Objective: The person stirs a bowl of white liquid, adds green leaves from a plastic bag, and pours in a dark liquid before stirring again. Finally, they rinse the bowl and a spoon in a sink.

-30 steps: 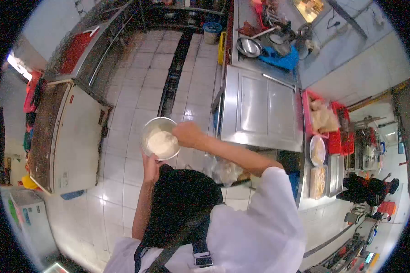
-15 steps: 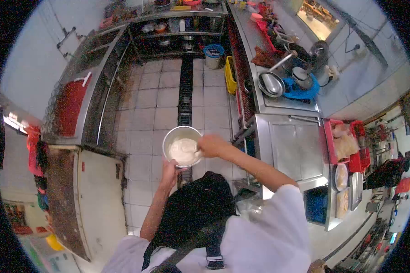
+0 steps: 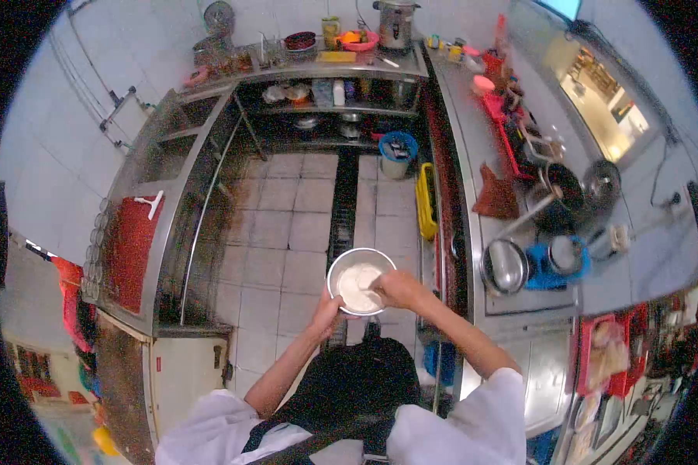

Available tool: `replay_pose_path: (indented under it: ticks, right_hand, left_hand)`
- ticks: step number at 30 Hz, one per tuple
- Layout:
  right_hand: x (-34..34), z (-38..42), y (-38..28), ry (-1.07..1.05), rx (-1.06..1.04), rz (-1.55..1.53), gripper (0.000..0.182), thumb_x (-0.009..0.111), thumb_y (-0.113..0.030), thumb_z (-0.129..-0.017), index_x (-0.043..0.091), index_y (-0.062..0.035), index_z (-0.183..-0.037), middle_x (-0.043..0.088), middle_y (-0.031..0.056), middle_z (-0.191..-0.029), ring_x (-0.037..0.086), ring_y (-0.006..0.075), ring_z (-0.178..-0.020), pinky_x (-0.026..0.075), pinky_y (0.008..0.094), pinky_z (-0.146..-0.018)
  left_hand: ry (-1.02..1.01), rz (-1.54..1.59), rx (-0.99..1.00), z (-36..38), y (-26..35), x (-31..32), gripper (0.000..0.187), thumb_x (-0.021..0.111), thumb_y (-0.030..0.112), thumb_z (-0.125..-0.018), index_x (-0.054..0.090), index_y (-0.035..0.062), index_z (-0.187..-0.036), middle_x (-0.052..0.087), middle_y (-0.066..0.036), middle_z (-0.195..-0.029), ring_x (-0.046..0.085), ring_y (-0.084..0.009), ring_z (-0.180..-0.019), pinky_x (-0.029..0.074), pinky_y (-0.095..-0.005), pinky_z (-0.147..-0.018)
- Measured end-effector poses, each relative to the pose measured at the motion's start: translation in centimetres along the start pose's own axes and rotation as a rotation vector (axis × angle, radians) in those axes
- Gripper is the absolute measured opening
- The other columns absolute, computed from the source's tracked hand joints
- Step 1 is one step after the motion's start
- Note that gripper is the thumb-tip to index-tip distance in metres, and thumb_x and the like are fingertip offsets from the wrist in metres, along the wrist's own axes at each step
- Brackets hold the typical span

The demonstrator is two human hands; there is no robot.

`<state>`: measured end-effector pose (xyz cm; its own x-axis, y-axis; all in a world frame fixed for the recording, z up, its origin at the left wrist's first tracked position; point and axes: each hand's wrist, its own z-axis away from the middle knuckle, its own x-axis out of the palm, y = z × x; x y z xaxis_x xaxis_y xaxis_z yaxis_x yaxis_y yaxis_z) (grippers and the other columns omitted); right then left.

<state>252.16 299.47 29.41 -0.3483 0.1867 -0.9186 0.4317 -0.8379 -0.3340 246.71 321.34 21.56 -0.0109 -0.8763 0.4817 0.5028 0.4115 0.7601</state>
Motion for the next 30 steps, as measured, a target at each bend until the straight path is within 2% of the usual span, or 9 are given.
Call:
replay_pose_path:
  ticks: [2,6,11,14,15,16,18,26,30]
  right_hand:
    - [-1.6,-2.6,2.8,-0.057,-0.15,-0.068,0.031,0.064,-0.014,-0.073,0.072,-0.0143,-0.102,0.068,0.016,-0.08,0.067,0.0362,-0.076,0.054,0.0468,-0.07]
    - [-5.5,-11.3,5.1,0.047,0.001,0.182,0.026,0.064,-0.015,-0.074,0.075,-0.0143,-0.097,0.068,0.0173,-0.078,0.067,0.0349,-0.072,0.054,0.0472,-0.07]
    - [-8.6,-21.1,8.5,-0.25,-0.222,-0.106,0.024,0.065,-0.017,-0.074,0.075,-0.0136,-0.095,0.068,0.0201,-0.079,0.068,0.0343,-0.076,0.054,0.0436,-0.072]
    - [-9.7,-27.6,10.8,-0.085,-0.052,0.172,0.024,0.065,-0.016,-0.075,0.074,-0.0108,-0.097,0.068,0.0202,-0.081,0.068,0.0341,-0.076,0.054,0.0441,-0.071]
    - [-8.9,-29.9,12.2,-0.037,-0.056,0.137,0.025,0.065,-0.015,-0.075,0.073,-0.0097,-0.098,0.068,0.0198,-0.082,0.068,0.0342,-0.077,0.054,0.0442,-0.071]
    - [-7.9,-31.4,13.5,0.015,-0.022,0.104,0.026,0.065,-0.015,-0.076,0.072,-0.0085,-0.1,0.068,0.0194,-0.083,0.068,0.0343,-0.078,0.054,0.0444,-0.071]
    - [-9.2,-33.3,14.8,-0.088,-0.1,-0.125,0.023,0.065,-0.024,-0.08,0.073,-0.0077,-0.093,0.068,0.0213,-0.09,0.067,0.038,-0.081,0.054,0.048,-0.071]
    - [-14.4,-40.1,22.2,0.092,0.186,-0.161,0.026,0.065,-0.025,-0.078,0.072,-0.0055,-0.094,0.068,0.0238,-0.086,0.067,0.0404,-0.081,0.053,0.0489,-0.076]
    - [-21.4,-39.6,28.8,0.542,0.208,-0.257,0.036,0.063,-0.034,-0.086,0.068,-0.0039,-0.104,0.066,0.0226,-0.086,0.063,0.0415,-0.085,0.049,0.0495,-0.079]
  left_hand:
    - [0.049,0.039,0.009,-3.4,1.6,0.2,0.074,0.038,-0.007,-0.078,0.016,0.0133,-0.145,0.042,-0.021,-0.132,0.063,-0.0365,-0.101,0.064,-0.0417,-0.065]
    - [0.149,0.034,-0.014,-9.3,6.2,0.9,0.079,0.044,-0.003,-0.077,0.015,0.0133,-0.149,0.04,-0.016,-0.138,0.054,-0.0344,-0.116,0.063,-0.0457,-0.069]
    - [0.182,0.164,0.085,-16.9,9.9,-1.8,0.081,0.044,-0.003,-0.076,0.014,0.0147,-0.149,0.039,-0.016,-0.138,0.057,-0.0334,-0.112,0.063,-0.0433,-0.067]
    - [0.21,0.122,0.056,-23.4,12.2,-4.7,0.07,0.047,0.0,-0.082,0.02,0.0097,-0.146,0.041,-0.017,-0.135,0.059,-0.032,-0.108,0.063,-0.0426,-0.067]
    - [0.251,0.045,-0.027,-26.5,11.9,-5.1,0.064,0.049,0.002,-0.084,0.023,0.0069,-0.143,0.043,-0.018,-0.133,0.06,-0.0314,-0.106,0.063,-0.0423,-0.067]
    - [0.192,-0.023,0.113,-29.4,10.7,-6.8,0.054,0.05,0.008,-0.089,0.028,0.0007,-0.138,0.047,-0.019,-0.129,0.062,-0.0319,-0.101,0.063,-0.0414,-0.067]
    - [0.064,0.056,-0.058,-30.9,17.8,-4.2,0.054,0.043,0.004,-0.087,0.026,-0.0052,-0.137,0.05,-0.023,-0.127,0.063,-0.0356,-0.103,0.063,-0.0436,-0.074]
    - [-0.054,-0.188,-0.08,-44.8,26.3,0.2,0.072,0.042,-0.002,-0.077,0.024,0.0161,-0.145,0.047,-0.017,-0.132,0.063,-0.0311,-0.105,0.063,-0.0379,-0.064]
    - [-0.073,-0.087,-0.085,-52.1,27.4,2.1,0.076,0.043,-0.002,-0.073,0.026,0.0161,-0.145,0.046,-0.015,-0.134,0.059,-0.0324,-0.109,0.062,-0.0427,-0.069]
